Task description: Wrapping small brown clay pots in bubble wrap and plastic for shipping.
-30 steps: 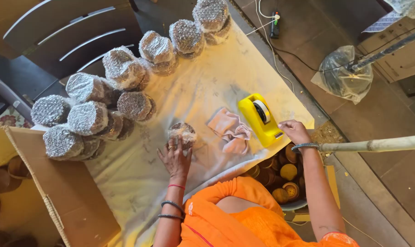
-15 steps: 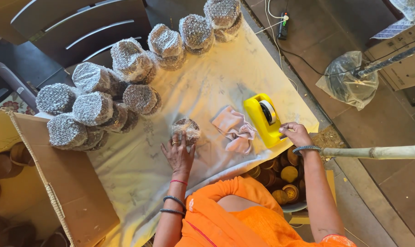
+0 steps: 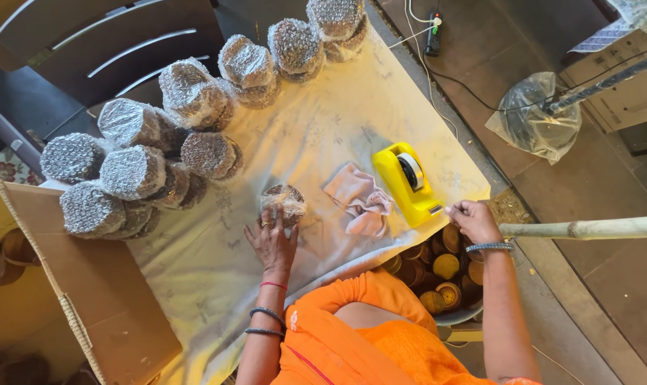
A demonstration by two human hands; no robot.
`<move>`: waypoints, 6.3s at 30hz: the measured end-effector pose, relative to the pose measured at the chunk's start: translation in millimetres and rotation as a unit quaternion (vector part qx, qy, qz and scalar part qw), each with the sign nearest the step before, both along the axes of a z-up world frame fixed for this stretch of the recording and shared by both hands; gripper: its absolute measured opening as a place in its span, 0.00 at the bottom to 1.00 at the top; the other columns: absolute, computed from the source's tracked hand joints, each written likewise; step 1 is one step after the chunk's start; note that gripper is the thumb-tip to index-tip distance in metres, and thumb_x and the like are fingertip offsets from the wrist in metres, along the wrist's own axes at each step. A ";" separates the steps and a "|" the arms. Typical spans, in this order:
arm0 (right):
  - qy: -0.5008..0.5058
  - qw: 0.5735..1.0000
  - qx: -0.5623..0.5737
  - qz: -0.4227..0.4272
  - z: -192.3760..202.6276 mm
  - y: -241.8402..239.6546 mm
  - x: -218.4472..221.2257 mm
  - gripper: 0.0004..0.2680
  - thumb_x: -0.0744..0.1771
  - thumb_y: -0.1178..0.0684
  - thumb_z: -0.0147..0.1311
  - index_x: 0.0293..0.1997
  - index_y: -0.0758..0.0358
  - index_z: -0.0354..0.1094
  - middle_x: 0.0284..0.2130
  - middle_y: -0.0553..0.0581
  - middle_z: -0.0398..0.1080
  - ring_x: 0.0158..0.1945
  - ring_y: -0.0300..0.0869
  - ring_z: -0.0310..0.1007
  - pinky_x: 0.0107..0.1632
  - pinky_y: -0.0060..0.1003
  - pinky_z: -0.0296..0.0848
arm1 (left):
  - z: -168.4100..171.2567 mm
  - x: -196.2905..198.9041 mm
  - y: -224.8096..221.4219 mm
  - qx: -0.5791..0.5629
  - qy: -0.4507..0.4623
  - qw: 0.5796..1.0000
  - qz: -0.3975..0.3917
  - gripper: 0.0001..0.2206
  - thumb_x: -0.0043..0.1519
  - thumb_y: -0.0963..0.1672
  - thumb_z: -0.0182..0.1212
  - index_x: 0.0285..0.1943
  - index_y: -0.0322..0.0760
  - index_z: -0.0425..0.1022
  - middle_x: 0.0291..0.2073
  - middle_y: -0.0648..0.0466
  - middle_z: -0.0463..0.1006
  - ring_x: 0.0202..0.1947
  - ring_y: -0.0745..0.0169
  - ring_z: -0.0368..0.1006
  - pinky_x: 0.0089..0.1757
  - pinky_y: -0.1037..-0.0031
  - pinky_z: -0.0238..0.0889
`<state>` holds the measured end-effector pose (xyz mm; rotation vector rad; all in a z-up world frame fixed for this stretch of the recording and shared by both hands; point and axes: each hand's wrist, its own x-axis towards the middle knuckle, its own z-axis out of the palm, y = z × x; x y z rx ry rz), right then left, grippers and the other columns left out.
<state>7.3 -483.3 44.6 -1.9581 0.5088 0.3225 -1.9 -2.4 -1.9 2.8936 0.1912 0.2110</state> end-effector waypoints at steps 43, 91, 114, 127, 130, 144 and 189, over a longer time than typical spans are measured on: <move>-0.083 0.930 -0.008 0.357 -65.7 358.8 132.1 0.09 0.66 0.51 0.60 0.35 0.69 0.76 0.23 0.57 0.77 0.28 0.36 0.75 0.34 0.35 0.74 | 6.2 -0.3 -8.5 -0.052 -0.051 0.997 0.023 0.32 0.54 0.51 0.69 0.70 0.45 0.69 0.63 0.52 0.68 0.61 0.46 0.63 0.63 0.31 0.43; -0.289 0.921 -0.075 0.251 -112.3 307.2 113.8 0.23 0.64 0.37 0.60 0.55 0.68 0.66 0.40 0.65 0.74 0.38 0.48 0.77 0.39 0.40 0.77 | 10.4 2.9 4.2 -0.231 -0.027 0.971 0.059 0.21 0.51 0.50 0.72 0.53 0.42 0.80 0.60 0.49 0.73 0.57 0.47 0.70 0.60 0.40 0.49; -0.046 0.919 0.338 0.197 -131.3 283.9 105.6 0.07 0.64 0.64 0.59 0.44 0.64 0.70 0.54 0.52 0.73 0.52 0.37 0.73 0.52 0.32 0.75 | -99.7 16.7 25.2 -0.786 -0.074 0.568 0.233 0.13 0.61 0.45 0.69 0.49 0.33 0.78 0.42 0.52 0.79 0.43 0.64 0.74 0.46 0.73 0.69; -0.064 0.975 0.090 0.191 -109.4 316.6 106.0 0.17 0.64 0.44 0.62 0.50 0.67 0.72 0.38 0.59 0.78 0.38 0.40 0.77 0.40 0.38 0.77 | -106.9 19.1 23.3 -0.579 -0.074 0.783 0.215 0.21 0.54 0.42 0.72 0.56 0.31 0.75 0.45 0.50 0.83 0.44 0.61 0.80 0.48 0.72 0.73; -0.100 0.964 -0.028 0.247 -111.5 317.1 114.5 0.15 0.66 0.43 0.60 0.44 0.69 0.76 0.33 0.62 0.79 0.36 0.46 0.78 0.44 0.39 0.75 | -112.6 20.1 27.2 -0.568 -0.064 0.790 0.220 0.20 0.54 0.43 0.71 0.55 0.31 0.76 0.43 0.49 0.83 0.43 0.60 0.80 0.47 0.71 0.74; -0.030 0.981 0.141 0.128 -107.6 317.2 178.4 0.09 0.67 0.55 0.54 0.41 0.76 0.74 0.30 0.62 0.78 0.32 0.43 0.82 0.31 0.40 0.82 | -112.7 -66.8 77.0 -0.768 0.051 0.575 0.277 0.12 0.66 0.47 0.58 0.49 0.35 0.76 0.34 0.51 0.84 0.32 0.64 0.81 0.31 0.77 0.70; -0.010 0.984 0.179 -0.019 -90.8 418.5 246.5 0.15 0.66 0.56 0.58 0.55 0.70 0.56 0.34 0.65 0.74 0.29 0.49 0.80 0.29 0.42 0.82 | -106.5 -63.3 87.8 -0.778 0.116 0.546 0.289 0.13 0.68 0.48 0.54 0.46 0.34 0.75 0.35 0.45 0.85 0.33 0.56 0.83 0.33 0.69 0.76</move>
